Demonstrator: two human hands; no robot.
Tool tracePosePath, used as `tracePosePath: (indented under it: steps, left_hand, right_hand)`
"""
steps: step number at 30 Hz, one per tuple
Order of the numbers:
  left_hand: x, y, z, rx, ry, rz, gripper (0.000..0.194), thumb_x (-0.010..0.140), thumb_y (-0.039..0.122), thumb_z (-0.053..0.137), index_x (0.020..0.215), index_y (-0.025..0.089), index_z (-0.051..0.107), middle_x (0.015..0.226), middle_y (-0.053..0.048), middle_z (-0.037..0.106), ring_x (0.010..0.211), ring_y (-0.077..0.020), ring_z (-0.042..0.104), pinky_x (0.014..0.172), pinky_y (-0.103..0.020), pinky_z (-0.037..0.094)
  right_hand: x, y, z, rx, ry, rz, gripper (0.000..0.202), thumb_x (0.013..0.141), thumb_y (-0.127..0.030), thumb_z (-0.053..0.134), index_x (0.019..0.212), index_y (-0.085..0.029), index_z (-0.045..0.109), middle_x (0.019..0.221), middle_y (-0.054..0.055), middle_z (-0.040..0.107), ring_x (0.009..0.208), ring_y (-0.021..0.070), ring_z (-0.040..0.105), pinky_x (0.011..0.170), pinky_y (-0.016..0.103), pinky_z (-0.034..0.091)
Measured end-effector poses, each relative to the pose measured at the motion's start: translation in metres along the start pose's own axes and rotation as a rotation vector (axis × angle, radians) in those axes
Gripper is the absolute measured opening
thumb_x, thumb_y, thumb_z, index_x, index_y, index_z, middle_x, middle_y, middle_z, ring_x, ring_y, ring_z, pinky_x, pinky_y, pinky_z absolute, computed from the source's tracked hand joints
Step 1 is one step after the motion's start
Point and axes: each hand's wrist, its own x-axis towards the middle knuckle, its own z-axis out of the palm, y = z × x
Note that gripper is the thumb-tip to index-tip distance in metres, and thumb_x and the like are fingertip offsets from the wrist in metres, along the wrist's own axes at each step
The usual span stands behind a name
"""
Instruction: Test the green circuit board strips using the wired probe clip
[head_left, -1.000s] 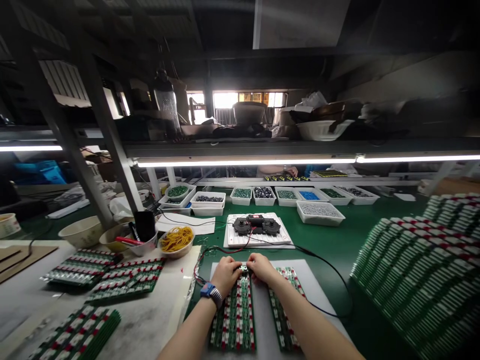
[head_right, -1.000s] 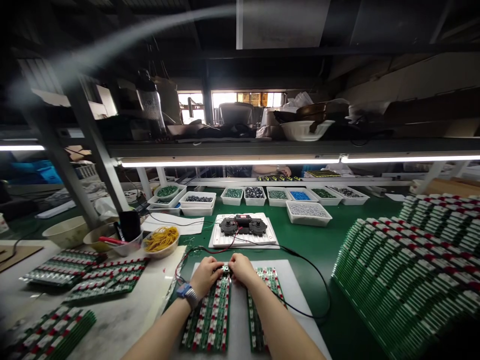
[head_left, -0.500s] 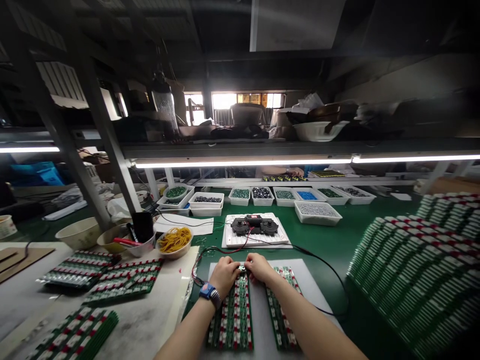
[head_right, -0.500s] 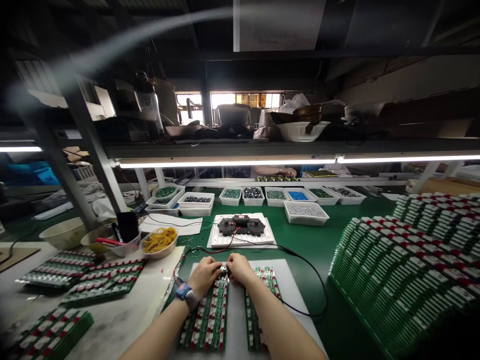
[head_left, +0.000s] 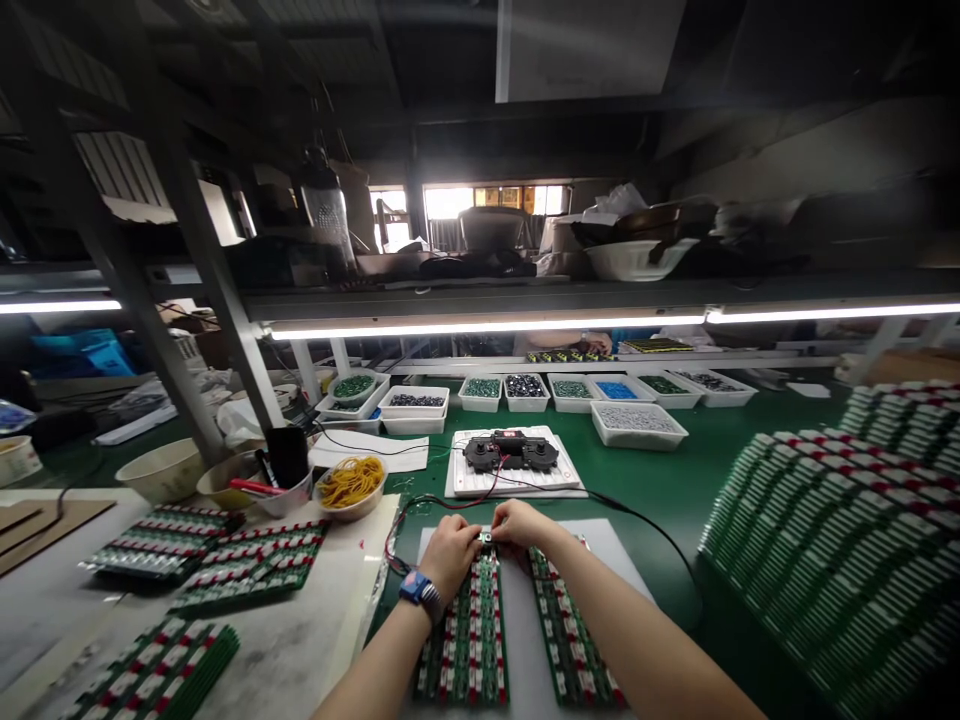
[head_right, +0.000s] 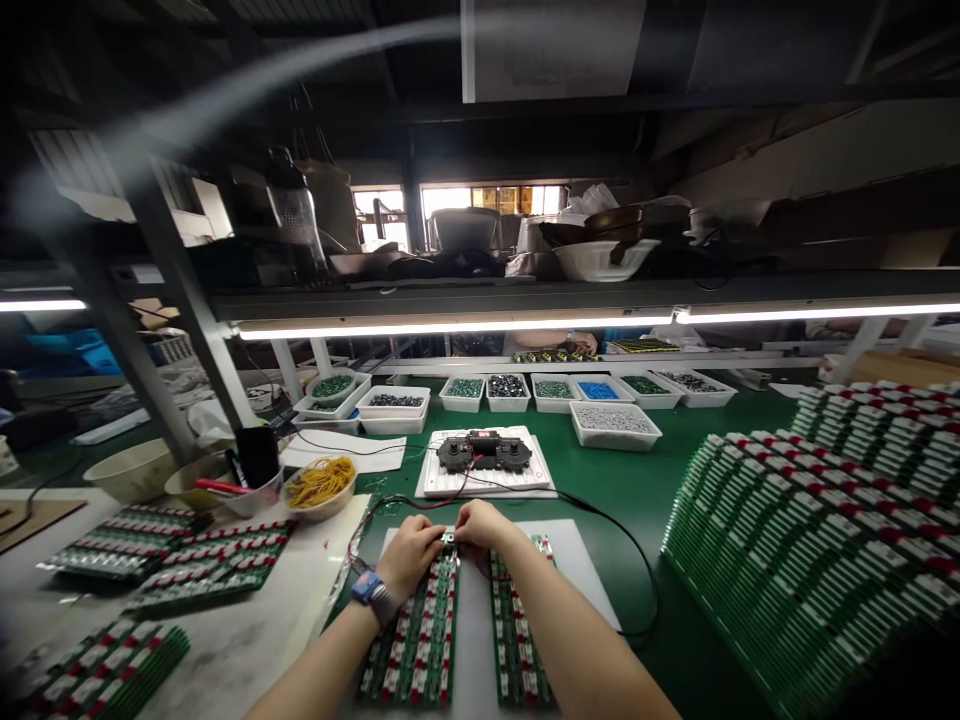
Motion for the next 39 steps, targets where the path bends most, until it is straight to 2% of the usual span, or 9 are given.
tracePosePath:
  steps: [6,12,18,24,32,39]
  left_hand:
    - [0.0,0.002,0.0,0.003,-0.001,0.002,0.026,0.089,0.023,0.051,0.107,0.024,0.069,0.097,-0.006,0.06,0.097,-0.0221,0.05,0.088,-0.031,0.041]
    - [0.008,-0.005,0.002,-0.025,-0.044,-0.023,0.024,0.087,0.023,0.055,0.103,0.025,0.072,0.092,-0.005,0.061,0.094,-0.0197,0.054,0.085,-0.027,0.042]
    - [0.006,0.001,-0.004,-0.011,-0.063,-0.022,0.025,0.088,0.024,0.053,0.106,0.022,0.071,0.096,-0.006,0.062,0.097,-0.0211,0.053,0.088,-0.028,0.042]
    - [0.004,0.004,-0.006,-0.008,-0.067,-0.029,0.025,0.088,0.022,0.052,0.104,0.021,0.071,0.097,-0.007,0.062,0.097,-0.0219,0.054,0.088,-0.029,0.042]
    - [0.007,0.007,-0.003,-0.014,-0.025,-0.104,0.024,0.088,0.026,0.054,0.101,0.021,0.073,0.093,-0.007,0.063,0.095,-0.022,0.054,0.086,-0.03,0.042]
    - [0.003,0.013,-0.002,0.032,-0.003,-0.098,0.022,0.089,0.023,0.054,0.102,0.021,0.072,0.094,-0.007,0.061,0.098,-0.0229,0.049,0.088,-0.03,0.038]
  right_hand:
    - [0.004,0.0,-0.001,0.013,-0.039,0.023,0.01,0.074,-0.007,0.065,0.073,-0.016,0.066,0.041,-0.01,0.049,0.038,0.009,0.05,0.044,0.018,0.044]
    - [0.01,0.004,-0.002,-0.023,-0.018,-0.001,0.008,0.07,-0.009,0.071,0.071,-0.016,0.068,0.043,-0.009,0.051,0.04,0.0083,0.048,0.045,0.017,0.042]
    - [0.007,0.003,-0.001,-0.076,0.02,-0.029,0.008,0.07,-0.009,0.07,0.071,-0.017,0.07,0.046,-0.008,0.054,0.045,0.0093,0.051,0.048,0.017,0.041]
    - [-0.005,-0.002,-0.003,-0.093,0.07,-0.08,0.012,0.077,-0.012,0.062,0.068,-0.015,0.068,0.048,-0.006,0.053,0.045,0.0092,0.049,0.045,0.017,0.037]
    - [-0.016,0.005,0.016,-0.007,0.148,-0.081,0.019,0.088,-0.011,0.048,0.084,-0.016,0.066,0.05,-0.005,0.054,0.042,0.0097,0.054,0.041,0.015,0.037]
    - [-0.005,0.015,0.025,0.044,0.186,-0.086,0.016,0.086,-0.008,0.049,0.082,-0.017,0.061,0.054,-0.006,0.055,0.043,0.0097,0.056,0.04,0.015,0.038]
